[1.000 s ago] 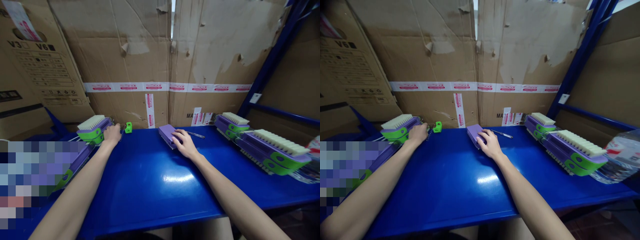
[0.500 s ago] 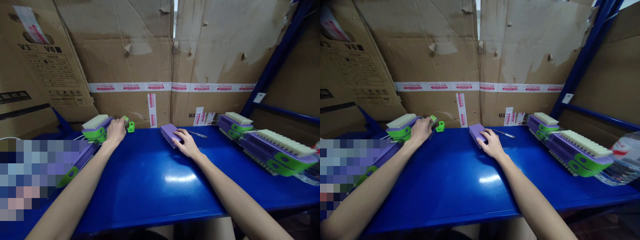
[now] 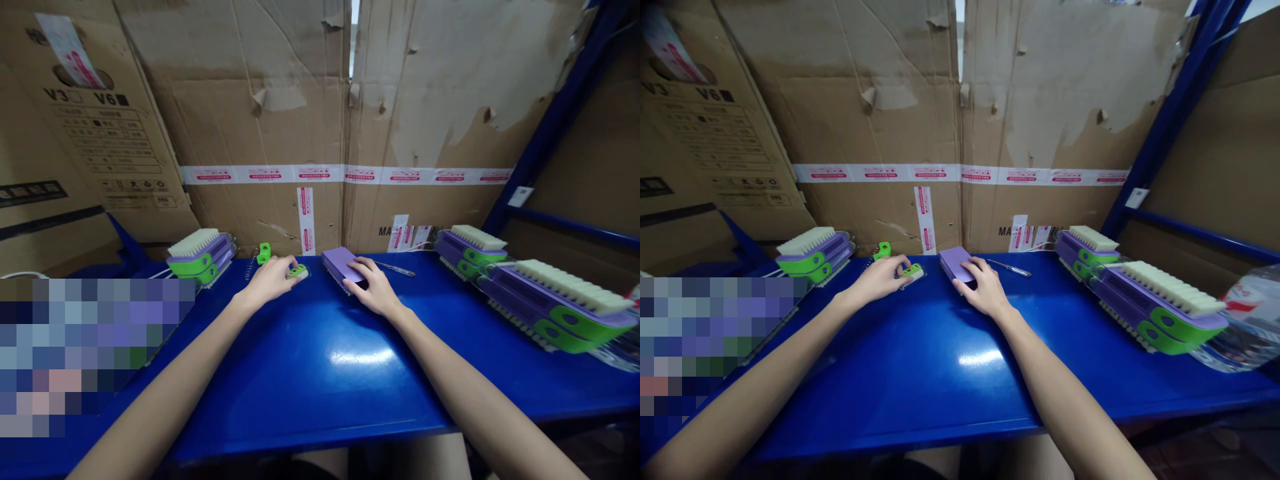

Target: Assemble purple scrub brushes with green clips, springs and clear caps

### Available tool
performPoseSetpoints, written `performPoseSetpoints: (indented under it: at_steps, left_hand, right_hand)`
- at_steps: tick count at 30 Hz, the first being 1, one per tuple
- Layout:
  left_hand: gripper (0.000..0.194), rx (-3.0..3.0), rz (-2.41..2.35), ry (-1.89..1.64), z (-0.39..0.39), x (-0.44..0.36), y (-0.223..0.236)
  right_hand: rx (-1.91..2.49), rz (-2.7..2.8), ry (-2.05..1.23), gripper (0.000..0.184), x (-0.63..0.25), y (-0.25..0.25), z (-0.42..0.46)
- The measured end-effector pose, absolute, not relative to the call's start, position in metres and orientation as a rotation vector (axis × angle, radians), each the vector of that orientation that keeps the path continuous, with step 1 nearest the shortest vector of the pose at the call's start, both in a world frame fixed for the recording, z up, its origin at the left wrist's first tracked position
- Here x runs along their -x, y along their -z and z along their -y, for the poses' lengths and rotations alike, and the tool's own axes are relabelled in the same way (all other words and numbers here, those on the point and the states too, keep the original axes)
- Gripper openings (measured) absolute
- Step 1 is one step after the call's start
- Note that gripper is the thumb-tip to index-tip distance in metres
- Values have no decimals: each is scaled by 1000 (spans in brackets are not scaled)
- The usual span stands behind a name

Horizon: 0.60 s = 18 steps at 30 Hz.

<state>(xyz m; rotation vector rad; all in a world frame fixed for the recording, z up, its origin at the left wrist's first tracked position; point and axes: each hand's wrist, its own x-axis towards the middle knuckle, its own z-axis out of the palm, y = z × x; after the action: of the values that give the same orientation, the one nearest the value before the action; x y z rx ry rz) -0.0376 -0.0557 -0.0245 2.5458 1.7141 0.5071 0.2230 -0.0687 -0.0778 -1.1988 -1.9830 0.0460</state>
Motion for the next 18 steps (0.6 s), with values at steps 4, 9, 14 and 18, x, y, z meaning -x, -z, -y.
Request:
performPoseSetpoints:
  at_steps: [4, 9, 14, 18]
  left_hand:
    - [41, -2525, -1861, -609, 44, 32, 27]
    - [44, -1939, -1732, -845, 24, 31, 41]
    - [25, -1029, -1219, -1162, 25, 34, 40]
    - [19, -1013, -1036, -1230, 31, 38, 31]
  right_hand:
    - [1206, 1980, -59, 47, -223, 77, 69]
    - [1204, 1978, -62, 47, -222, 77, 70]
    - [1198, 1974, -63, 47, -223, 77, 69]
    - [1198, 1977, -64, 47, -223, 77, 69]
